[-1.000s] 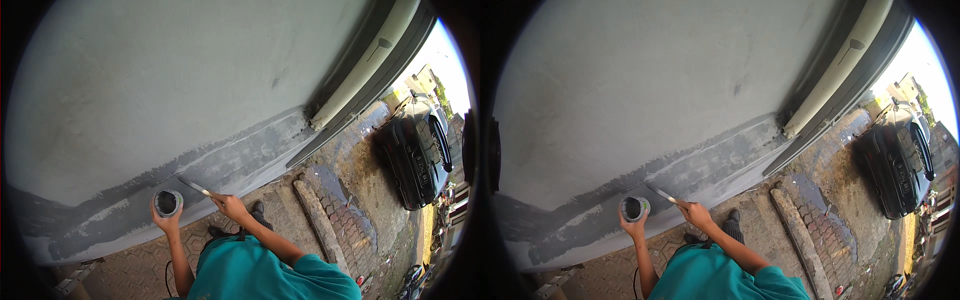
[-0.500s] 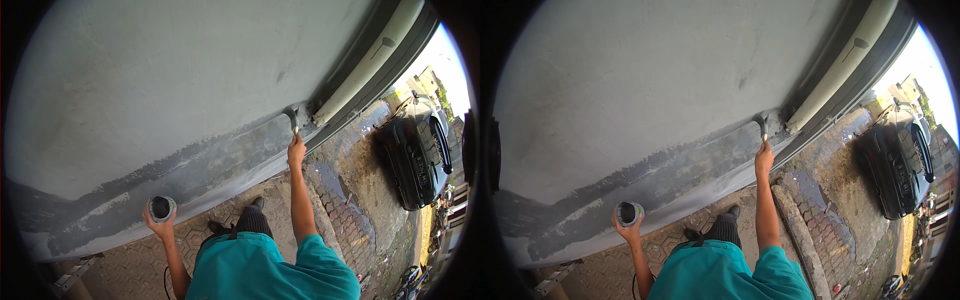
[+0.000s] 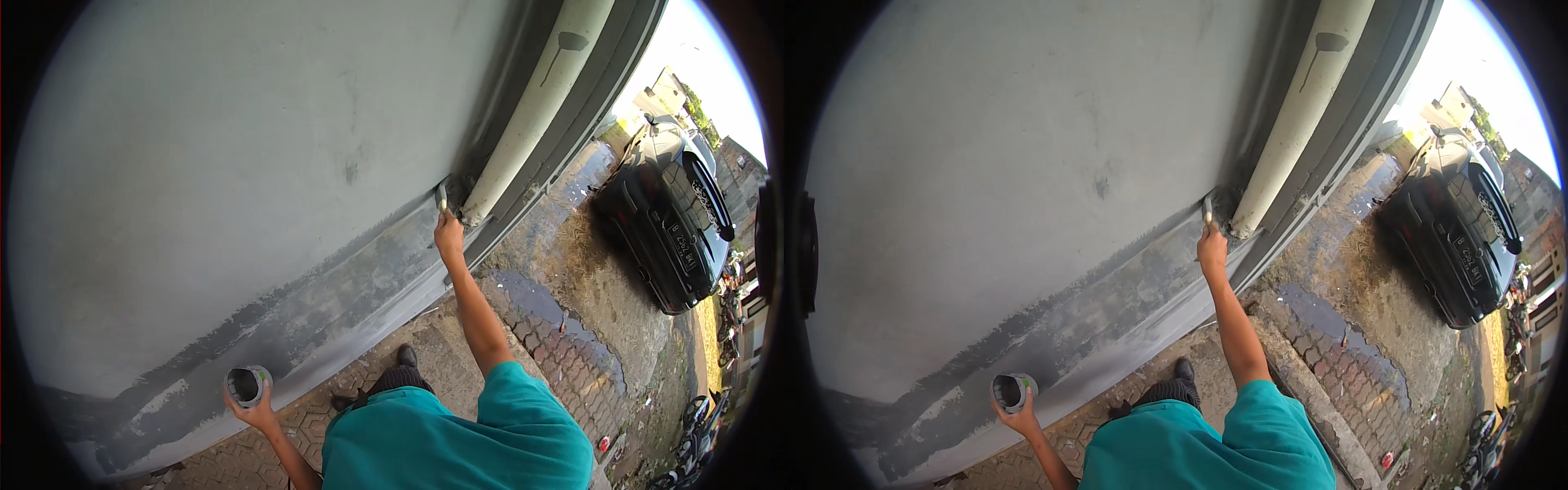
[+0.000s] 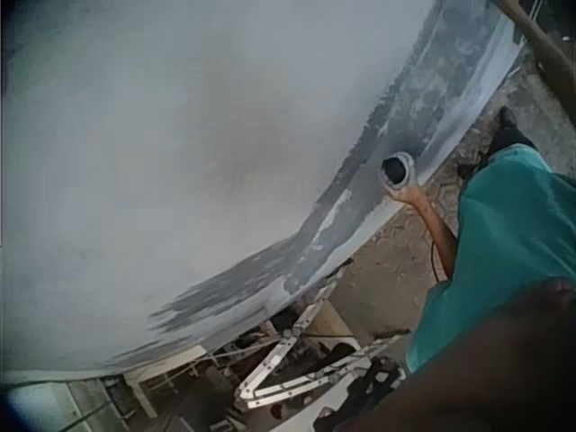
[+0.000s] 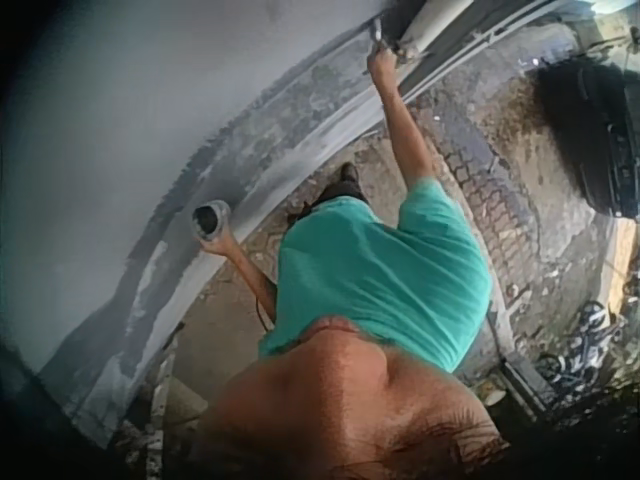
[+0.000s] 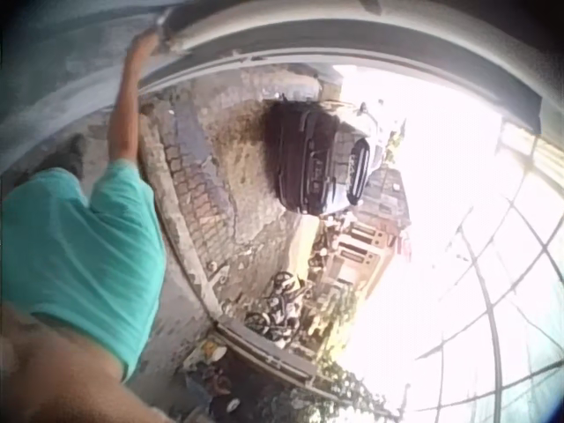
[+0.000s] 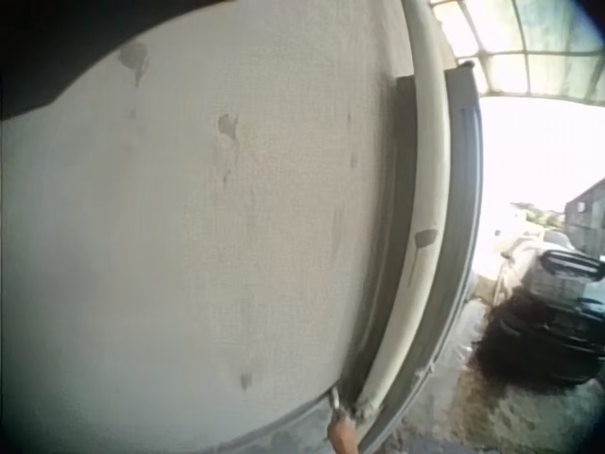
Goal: The person paints a concrete wall with grey paint using a paint brush.
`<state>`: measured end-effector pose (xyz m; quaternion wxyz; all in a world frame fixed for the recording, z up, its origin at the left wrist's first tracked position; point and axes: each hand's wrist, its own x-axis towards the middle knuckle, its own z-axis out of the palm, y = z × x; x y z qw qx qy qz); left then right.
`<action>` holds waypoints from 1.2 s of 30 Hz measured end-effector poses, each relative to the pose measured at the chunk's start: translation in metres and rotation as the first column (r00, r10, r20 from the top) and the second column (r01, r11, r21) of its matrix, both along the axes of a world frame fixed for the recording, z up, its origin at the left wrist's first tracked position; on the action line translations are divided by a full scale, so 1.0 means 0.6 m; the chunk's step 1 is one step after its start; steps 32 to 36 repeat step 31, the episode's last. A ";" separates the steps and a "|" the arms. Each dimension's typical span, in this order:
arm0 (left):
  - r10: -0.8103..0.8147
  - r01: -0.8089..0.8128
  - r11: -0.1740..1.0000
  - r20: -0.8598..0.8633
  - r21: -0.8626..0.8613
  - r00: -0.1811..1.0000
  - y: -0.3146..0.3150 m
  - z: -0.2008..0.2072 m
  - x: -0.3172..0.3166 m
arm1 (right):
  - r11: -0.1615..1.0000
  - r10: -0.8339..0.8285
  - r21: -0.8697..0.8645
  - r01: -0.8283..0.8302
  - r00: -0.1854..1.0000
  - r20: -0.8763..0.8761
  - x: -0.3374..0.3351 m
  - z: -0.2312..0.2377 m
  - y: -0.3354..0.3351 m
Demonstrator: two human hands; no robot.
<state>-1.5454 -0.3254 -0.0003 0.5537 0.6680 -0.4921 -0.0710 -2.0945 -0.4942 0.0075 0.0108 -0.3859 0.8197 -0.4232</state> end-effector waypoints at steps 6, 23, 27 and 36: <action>0.025 -0.021 0.999 -0.101 0.039 0.995 -0.039 0.013 -0.119 | 0.848 0.504 0.040 -0.529 0.826 0.253 0.189 -0.008 0.156; 0.106 -0.111 0.980 0.035 0.164 0.994 -0.038 0.010 -0.225 | 0.998 0.061 -0.041 -0.055 0.985 0.158 -0.077 0.035 0.062; 0.101 -0.103 0.984 0.021 0.148 0.995 -0.037 0.016 -0.220 | 0.944 0.295 -0.006 -0.328 0.839 0.457 0.093 0.068 0.082; 0.081 -0.085 0.985 0.035 0.148 0.996 -0.042 0.009 -0.200 | 0.769 0.639 -0.113 -0.629 0.758 0.129 0.206 0.031 0.165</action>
